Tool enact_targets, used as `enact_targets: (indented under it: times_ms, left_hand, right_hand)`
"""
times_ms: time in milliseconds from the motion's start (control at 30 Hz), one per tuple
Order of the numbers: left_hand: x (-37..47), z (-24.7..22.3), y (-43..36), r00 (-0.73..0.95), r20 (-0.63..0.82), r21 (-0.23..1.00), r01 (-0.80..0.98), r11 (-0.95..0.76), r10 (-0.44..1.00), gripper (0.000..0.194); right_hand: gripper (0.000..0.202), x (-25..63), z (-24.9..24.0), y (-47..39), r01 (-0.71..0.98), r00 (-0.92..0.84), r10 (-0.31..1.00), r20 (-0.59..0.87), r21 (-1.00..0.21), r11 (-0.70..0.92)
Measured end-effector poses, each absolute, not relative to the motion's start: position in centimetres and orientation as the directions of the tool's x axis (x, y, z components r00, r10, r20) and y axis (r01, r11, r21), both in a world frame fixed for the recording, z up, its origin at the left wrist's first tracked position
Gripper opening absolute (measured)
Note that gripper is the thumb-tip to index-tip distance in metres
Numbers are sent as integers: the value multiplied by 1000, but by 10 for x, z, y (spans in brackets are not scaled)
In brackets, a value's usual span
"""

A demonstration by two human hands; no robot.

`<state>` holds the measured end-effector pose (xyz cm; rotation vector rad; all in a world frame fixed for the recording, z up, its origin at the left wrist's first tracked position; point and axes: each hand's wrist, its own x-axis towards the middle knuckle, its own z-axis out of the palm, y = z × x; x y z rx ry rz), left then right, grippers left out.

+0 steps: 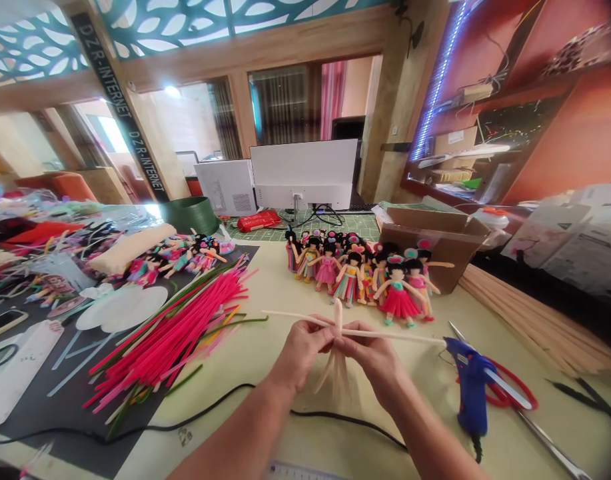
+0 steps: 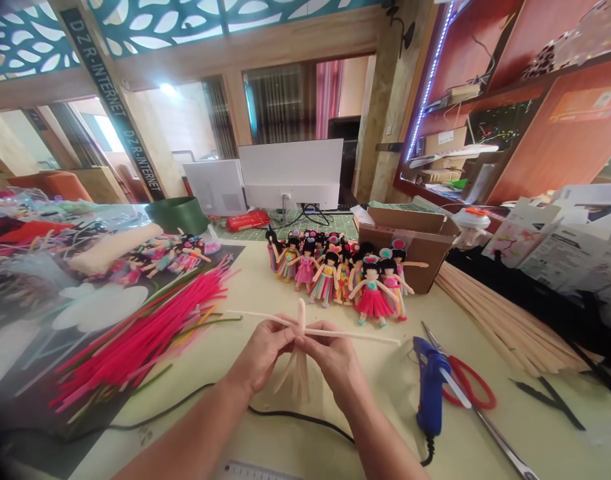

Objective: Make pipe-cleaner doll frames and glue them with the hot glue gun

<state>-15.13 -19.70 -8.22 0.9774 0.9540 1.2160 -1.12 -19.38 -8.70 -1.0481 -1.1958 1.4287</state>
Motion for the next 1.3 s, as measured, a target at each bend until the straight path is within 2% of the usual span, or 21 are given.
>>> enact_targets:
  times_ms: [200, 367, 467, 567, 833, 1033, 1300]
  left_hand:
    - [-151, -83, -198, 136, -52, 945, -313, 93, 989, 23]
    - [-151, -83, -200, 18, -12, 991, -132, 14, 1000, 21]
    - [-151, -83, -200, -27, 0, 996, -94, -3, 1000, 21]
    - [-150, -83, -200, -24, 5, 994, -106, -8, 1000, 21]
    - [-151, -80, -202, 30, -19, 980, -196, 25, 999, 21]
    - [-146, -80, -204, 60, -103, 898, -425, 119, 993, 21]
    - [-146, -85, -203, -21, -56, 945, -324, 46, 998, 22]
  right_hand:
    - [38, -9, -82, -193, -210, -269, 962, -47, -972, -106]
    - [36, -11, -82, -196, -132, -83, 991, -108, -984, -118]
    - [34, -14, -84, -197, -157, -88, 995, -54, -985, -67]
    - [31, -16, -84, -197, -197, -121, 993, 9, -980, -15]
    - [29, -13, -84, -197, -205, -85, 996, 39, -979, 21]
    - [22, -16, -79, -201, -256, -81, 995, 58, -966, 35]
    - [25, -17, -85, -199, -231, -30, 996, 79, -971, 70]
